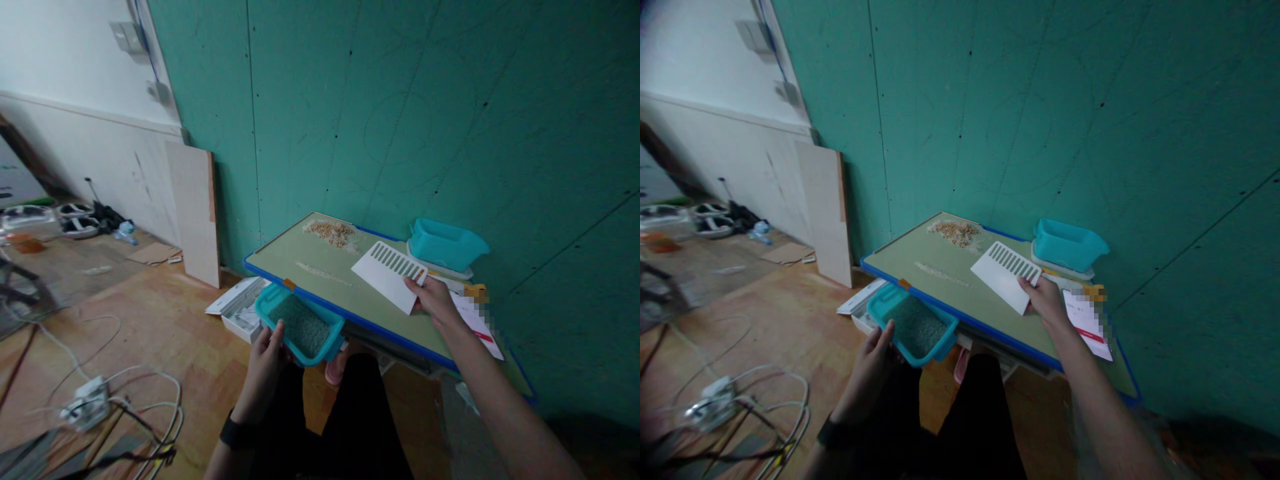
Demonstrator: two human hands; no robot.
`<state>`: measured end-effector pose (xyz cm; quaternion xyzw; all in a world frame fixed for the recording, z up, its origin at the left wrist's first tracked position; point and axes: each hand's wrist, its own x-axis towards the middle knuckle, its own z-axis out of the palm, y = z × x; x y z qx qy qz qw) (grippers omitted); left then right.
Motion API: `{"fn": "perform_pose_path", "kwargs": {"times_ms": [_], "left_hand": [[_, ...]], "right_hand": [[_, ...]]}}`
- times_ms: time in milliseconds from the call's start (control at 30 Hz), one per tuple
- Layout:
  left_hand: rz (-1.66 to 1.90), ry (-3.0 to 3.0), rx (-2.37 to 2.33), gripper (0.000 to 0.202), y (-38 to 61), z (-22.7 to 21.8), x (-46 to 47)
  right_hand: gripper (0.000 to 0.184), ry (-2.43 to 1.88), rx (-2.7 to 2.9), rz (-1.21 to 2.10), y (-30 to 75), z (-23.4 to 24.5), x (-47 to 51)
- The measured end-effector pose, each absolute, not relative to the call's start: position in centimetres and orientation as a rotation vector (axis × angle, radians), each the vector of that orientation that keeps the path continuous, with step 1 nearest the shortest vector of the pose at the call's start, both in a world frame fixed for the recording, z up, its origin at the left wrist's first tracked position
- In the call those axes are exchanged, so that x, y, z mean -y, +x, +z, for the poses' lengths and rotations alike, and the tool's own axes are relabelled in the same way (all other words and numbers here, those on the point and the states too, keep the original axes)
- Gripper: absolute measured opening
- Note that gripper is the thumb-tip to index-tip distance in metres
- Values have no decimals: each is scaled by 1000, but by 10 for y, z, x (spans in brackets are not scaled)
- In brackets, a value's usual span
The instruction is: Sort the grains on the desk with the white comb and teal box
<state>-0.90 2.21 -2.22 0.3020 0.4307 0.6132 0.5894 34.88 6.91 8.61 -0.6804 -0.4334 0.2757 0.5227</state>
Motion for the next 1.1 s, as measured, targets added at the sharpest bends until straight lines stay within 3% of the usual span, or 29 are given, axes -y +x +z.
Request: {"fn": "perform_pose_path", "kwargs": {"times_ms": [367,1100], "left_hand": [[1405,660,-1003,57,-4,-9,-20],[1420,662,-1021,57,-3,-10,-29]], "right_hand": [[53,-1581,1103,915,302,86,-64],[57,-1574,1100,943,284,85,-65]]}}
